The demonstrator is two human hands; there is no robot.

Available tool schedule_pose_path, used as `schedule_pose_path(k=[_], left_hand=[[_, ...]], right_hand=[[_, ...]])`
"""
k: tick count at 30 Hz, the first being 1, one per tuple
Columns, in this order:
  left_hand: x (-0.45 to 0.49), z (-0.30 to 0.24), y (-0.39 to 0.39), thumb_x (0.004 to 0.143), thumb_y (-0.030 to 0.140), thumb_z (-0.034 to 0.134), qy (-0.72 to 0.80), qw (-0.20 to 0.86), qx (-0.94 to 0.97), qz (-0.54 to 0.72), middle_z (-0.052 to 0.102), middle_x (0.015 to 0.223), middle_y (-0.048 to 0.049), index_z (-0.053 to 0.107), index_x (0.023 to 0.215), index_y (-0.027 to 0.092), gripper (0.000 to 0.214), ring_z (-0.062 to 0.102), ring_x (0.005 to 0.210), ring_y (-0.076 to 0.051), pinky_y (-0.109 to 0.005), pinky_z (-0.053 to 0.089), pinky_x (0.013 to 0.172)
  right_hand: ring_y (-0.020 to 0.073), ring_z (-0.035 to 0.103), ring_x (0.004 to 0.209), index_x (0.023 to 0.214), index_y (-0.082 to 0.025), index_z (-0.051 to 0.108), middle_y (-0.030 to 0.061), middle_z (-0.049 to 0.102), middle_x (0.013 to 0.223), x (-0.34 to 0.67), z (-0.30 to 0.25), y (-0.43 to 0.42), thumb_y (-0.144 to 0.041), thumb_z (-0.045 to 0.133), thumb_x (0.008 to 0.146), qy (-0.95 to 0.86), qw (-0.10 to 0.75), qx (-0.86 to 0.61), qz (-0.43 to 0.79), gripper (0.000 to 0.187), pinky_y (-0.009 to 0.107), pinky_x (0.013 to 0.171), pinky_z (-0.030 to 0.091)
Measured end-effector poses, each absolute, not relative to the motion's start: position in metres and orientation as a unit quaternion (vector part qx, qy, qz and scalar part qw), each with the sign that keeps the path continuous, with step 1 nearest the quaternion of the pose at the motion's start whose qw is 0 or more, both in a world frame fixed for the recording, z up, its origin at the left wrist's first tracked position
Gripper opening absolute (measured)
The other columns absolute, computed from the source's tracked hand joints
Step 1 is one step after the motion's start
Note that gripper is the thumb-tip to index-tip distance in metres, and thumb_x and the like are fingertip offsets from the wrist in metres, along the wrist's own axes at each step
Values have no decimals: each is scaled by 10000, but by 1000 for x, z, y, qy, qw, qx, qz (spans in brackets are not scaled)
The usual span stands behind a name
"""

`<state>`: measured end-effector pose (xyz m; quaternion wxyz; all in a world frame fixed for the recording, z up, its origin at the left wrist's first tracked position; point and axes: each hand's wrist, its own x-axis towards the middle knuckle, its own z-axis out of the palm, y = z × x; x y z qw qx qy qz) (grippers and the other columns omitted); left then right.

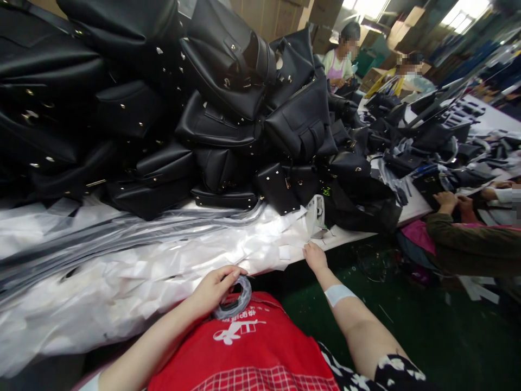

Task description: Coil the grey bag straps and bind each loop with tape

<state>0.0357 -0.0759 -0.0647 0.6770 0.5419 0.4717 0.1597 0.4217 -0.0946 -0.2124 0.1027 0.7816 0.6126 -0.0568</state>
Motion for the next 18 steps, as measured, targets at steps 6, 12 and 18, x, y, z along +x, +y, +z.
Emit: schedule_pose_path(k=[6, 12, 18], left_hand=[[42, -66, -77, 764, 629, 510, 468, 678, 547, 149, 605, 667, 0, 664, 988, 141, 559, 385, 446, -88, -217, 294, 431], [42, -70, -77, 752, 642, 504, 452, 693, 543, 144, 551, 624, 17, 646, 1009, 119, 600, 351, 416, -74, -212, 254, 415], [42, -62, -77, 754, 610, 514, 448, 682, 560, 144, 582, 672, 0, 658, 1002, 115, 573, 369, 439, -82, -221, 284, 427]], right_hand=[[195, 590, 912, 940, -149, 624, 108, 628, 992, 429, -203, -98, -213, 451, 925, 608, 92, 787, -49, 185, 266, 741, 393], [176, 622, 824, 983, -159, 624, 100, 666, 951, 422, -195, -102, -270, 372, 970, 567, 74, 819, -52, 276, 257, 668, 384], [183, 630, 806, 897, -170, 684, 103, 677, 919, 385, -211, -102, -273, 452, 936, 573, 56, 815, -72, 257, 257, 657, 389]])
